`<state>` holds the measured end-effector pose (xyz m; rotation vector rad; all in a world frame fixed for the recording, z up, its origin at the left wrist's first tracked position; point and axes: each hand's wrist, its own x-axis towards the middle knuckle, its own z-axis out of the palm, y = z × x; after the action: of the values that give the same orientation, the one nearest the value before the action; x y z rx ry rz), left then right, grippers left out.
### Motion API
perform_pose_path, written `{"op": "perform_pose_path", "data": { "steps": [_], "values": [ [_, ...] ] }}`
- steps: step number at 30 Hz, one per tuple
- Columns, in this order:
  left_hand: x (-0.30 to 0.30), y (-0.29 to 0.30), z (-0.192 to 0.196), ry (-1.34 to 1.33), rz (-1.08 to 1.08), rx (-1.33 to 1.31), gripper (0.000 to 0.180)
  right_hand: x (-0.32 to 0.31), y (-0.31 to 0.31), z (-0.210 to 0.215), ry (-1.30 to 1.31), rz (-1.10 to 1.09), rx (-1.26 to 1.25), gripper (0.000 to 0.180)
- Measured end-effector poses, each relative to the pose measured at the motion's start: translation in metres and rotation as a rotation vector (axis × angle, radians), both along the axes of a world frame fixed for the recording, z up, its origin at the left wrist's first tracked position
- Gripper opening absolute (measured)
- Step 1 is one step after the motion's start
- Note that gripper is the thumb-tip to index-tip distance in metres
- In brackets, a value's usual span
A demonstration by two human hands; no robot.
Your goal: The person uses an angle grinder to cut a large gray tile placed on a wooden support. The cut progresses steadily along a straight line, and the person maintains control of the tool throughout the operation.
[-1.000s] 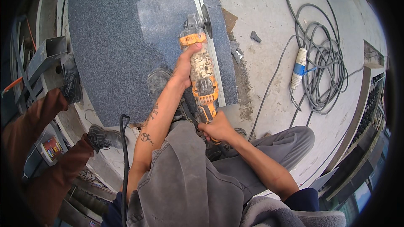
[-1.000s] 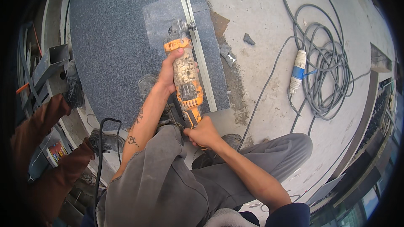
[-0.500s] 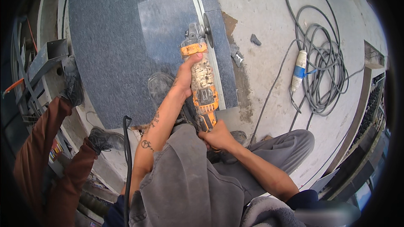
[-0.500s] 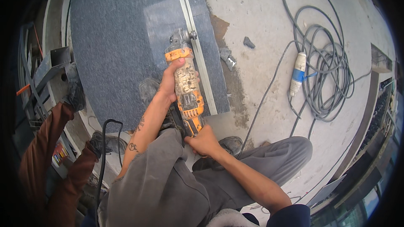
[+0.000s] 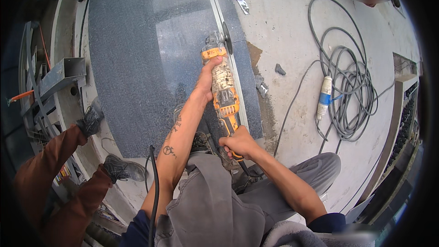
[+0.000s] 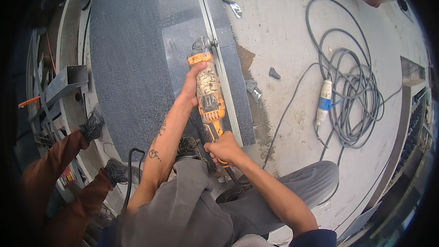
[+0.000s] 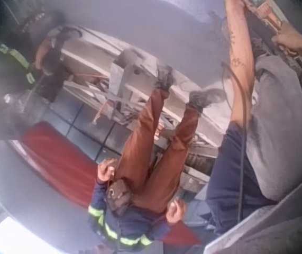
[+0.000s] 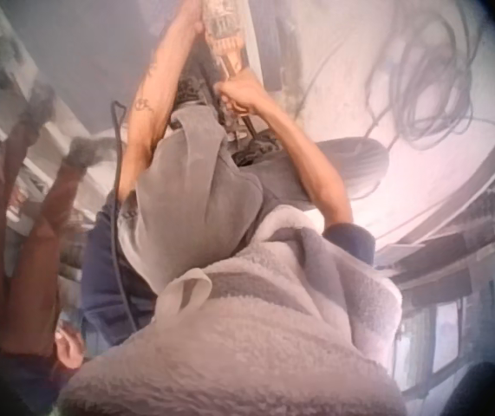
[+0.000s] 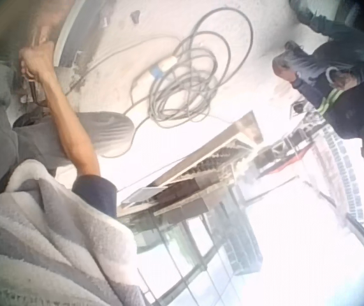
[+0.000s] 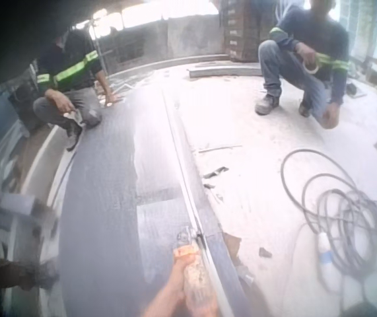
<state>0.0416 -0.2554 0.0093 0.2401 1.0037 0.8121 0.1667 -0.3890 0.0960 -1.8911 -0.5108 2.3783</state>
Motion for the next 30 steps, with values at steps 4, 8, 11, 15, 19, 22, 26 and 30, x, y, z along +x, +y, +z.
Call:
{"op": "perform_pose_path", "data": {
  "steps": [4, 8, 11, 15, 19, 22, 26, 30],
  "values": [
    [0.005, -0.039, 0.008, 0.038, -0.009, -0.055, 0.049, 0.004, -0.035, 0.006, -0.042, 0.085, 0.018, 0.02],
    [0.001, -0.034, 0.005, 0.013, -0.018, -0.082, 0.049, -0.001, -0.029, 0.006, -0.027, 0.037, 0.02, 0.02],
    [-0.002, -0.004, -0.005, -0.009, -0.027, -0.037, 0.051, 0.001, 0.0, 0.002, -0.033, 0.039, 0.021, 0.019],
    [-0.004, 0.015, -0.01, -0.009, -0.045, -0.038, 0.051, -0.002, 0.016, -0.002, 0.004, -0.051, 0.014, 0.018],
    [-0.001, -0.007, 0.0, 0.017, -0.019, -0.063, 0.05, 0.002, -0.008, 0.002, -0.005, 0.014, 0.017, 0.019],
    [0.004, -0.032, 0.007, 0.017, -0.009, -0.041, 0.05, 0.004, -0.03, 0.008, -0.037, 0.046, 0.012, 0.02],
    [0.002, -0.026, 0.001, 0.017, -0.021, -0.031, 0.051, 0.0, -0.022, 0.006, -0.055, 0.016, -0.006, 0.02],
    [-0.004, 0.009, -0.01, -0.001, -0.054, 0.013, 0.05, -0.001, 0.007, -0.001, -0.048, 0.014, 0.014, 0.02]
  ]
}}
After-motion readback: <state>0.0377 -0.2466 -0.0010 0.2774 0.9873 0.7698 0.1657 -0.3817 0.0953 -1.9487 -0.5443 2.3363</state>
